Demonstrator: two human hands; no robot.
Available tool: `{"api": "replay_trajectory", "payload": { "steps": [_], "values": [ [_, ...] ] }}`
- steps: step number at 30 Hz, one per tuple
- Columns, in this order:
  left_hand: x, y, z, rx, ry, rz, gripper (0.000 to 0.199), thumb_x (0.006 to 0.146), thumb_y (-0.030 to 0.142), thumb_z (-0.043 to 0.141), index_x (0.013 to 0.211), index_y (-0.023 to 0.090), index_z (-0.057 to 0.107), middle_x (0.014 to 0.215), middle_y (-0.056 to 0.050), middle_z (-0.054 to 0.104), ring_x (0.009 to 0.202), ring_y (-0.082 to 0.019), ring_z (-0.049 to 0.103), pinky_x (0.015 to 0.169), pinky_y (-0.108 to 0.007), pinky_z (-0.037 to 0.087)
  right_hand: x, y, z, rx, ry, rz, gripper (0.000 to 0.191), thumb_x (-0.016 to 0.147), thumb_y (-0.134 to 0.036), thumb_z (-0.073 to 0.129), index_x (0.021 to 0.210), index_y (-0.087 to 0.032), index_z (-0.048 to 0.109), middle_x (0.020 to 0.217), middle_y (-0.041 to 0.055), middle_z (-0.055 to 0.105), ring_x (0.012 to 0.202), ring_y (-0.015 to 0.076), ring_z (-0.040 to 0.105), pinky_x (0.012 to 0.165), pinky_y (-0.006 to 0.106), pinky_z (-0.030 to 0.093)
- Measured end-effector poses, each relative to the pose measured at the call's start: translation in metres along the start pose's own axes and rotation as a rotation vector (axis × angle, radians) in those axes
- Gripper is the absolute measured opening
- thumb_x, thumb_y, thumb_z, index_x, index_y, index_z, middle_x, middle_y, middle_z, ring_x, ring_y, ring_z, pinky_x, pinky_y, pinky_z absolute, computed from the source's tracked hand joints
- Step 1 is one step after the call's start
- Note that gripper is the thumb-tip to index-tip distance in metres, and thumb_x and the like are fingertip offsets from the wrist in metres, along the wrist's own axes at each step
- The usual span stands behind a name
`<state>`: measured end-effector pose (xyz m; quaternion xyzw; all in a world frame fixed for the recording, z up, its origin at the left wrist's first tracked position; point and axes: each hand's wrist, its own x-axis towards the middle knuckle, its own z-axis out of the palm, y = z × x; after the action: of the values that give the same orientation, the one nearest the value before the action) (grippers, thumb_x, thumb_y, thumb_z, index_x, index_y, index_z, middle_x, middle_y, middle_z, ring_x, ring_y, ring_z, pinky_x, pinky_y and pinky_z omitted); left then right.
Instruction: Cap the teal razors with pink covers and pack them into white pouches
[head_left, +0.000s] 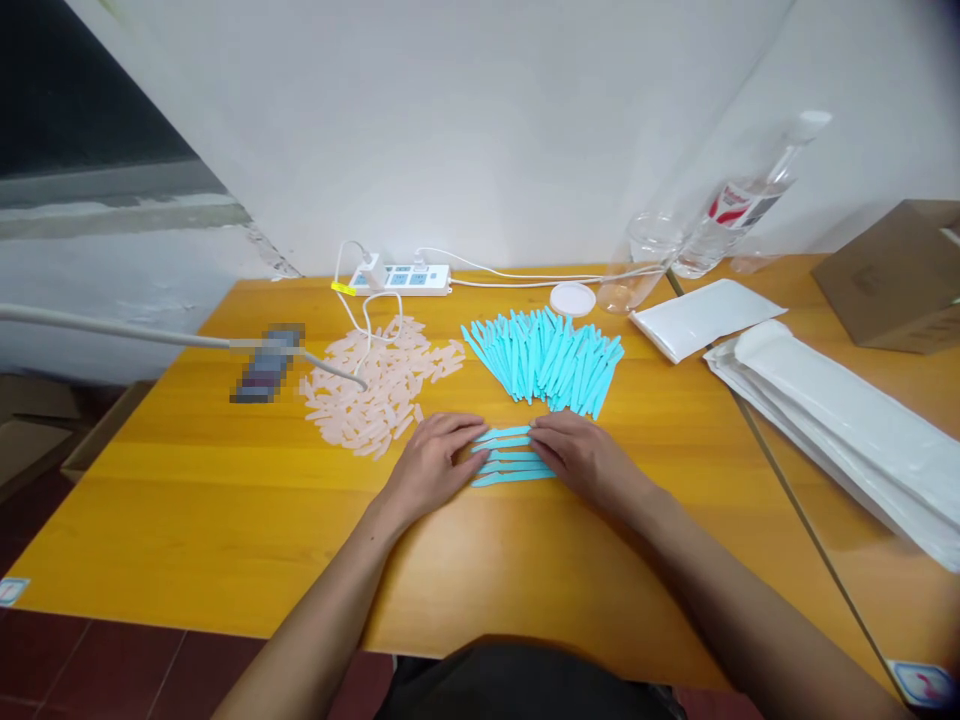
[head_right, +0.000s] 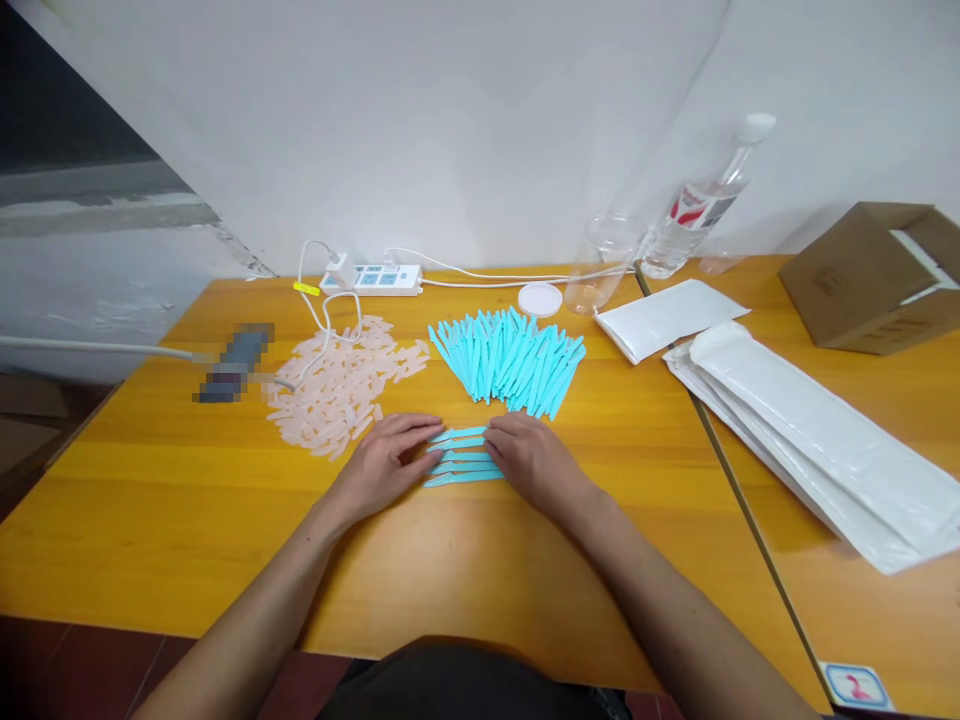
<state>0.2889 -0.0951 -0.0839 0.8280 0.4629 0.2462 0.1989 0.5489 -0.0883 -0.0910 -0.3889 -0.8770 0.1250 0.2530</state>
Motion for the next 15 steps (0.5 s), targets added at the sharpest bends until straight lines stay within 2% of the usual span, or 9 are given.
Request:
{"api": "replay_trajectory", "payload": {
  "steps": [2, 4, 10, 12, 15],
  "values": [
    [-0.004, 0.000, 0.002, 0.044, -0.048, 0.089, 0.037, 0.094, 0.032, 0.065, 0.131, 0.027, 0.067, 0.134, -0.008, 0.068, 0.123, -0.028, 0.061, 0.105, -0.048, 0.046, -0.007, -0.001, -0.001, 0.007, 0.017, -0.009, 0.024, 0.101, -0.019, 0.050, 0.091, -0.018, 0.072, 0.095, 0.0114, 0.073, 0.091, 0.0232, 0.068, 0.086, 0.038, 0.053],
    [-0.008, 0.001, 0.005, 0.079, -0.073, 0.139, 0.036, 0.096, 0.031, 0.062, 0.132, 0.026, 0.066, 0.135, -0.007, 0.068, 0.127, -0.029, 0.060, 0.106, -0.050, 0.045, -0.013, -0.003, 0.000, 0.018, 0.041, -0.007, 0.021, 0.100, -0.019, 0.052, 0.093, -0.018, 0.072, 0.099, 0.0119, 0.074, 0.093, 0.0234, 0.069, 0.086, 0.037, 0.054],
    [-0.014, 0.007, 0.000, 0.029, -0.040, 0.151, 0.036, 0.096, 0.032, 0.063, 0.132, 0.026, 0.066, 0.133, -0.008, 0.069, 0.125, -0.026, 0.062, 0.106, -0.046, 0.047, -0.025, -0.006, -0.003, 0.057, 0.089, 0.048, 0.020, 0.100, -0.023, 0.053, 0.104, -0.018, 0.073, 0.106, 0.0115, 0.074, 0.098, 0.0224, 0.069, 0.089, 0.036, 0.055],
    [-0.013, 0.003, -0.009, -0.002, 0.017, 0.107, 0.036, 0.096, 0.031, 0.063, 0.132, 0.026, 0.066, 0.133, -0.008, 0.068, 0.123, -0.023, 0.063, 0.107, -0.042, 0.048, -0.022, 0.000, -0.009, 0.013, 0.165, 0.200, 0.021, 0.099, -0.027, 0.054, 0.100, -0.018, 0.073, 0.100, 0.0100, 0.075, 0.091, 0.0216, 0.070, 0.083, 0.034, 0.054],
    [-0.012, -0.011, -0.027, 0.021, 0.112, -0.005, 0.029, 0.098, 0.031, 0.060, 0.124, 0.025, 0.070, 0.125, -0.008, 0.071, 0.114, -0.022, 0.066, 0.102, -0.039, 0.051, -0.010, 0.015, -0.018, -0.135, 0.287, 0.557, 0.027, 0.094, -0.040, 0.059, 0.092, -0.017, 0.074, 0.085, 0.0088, 0.075, 0.075, 0.0216, 0.069, 0.071, 0.032, 0.051]
  ]
}}
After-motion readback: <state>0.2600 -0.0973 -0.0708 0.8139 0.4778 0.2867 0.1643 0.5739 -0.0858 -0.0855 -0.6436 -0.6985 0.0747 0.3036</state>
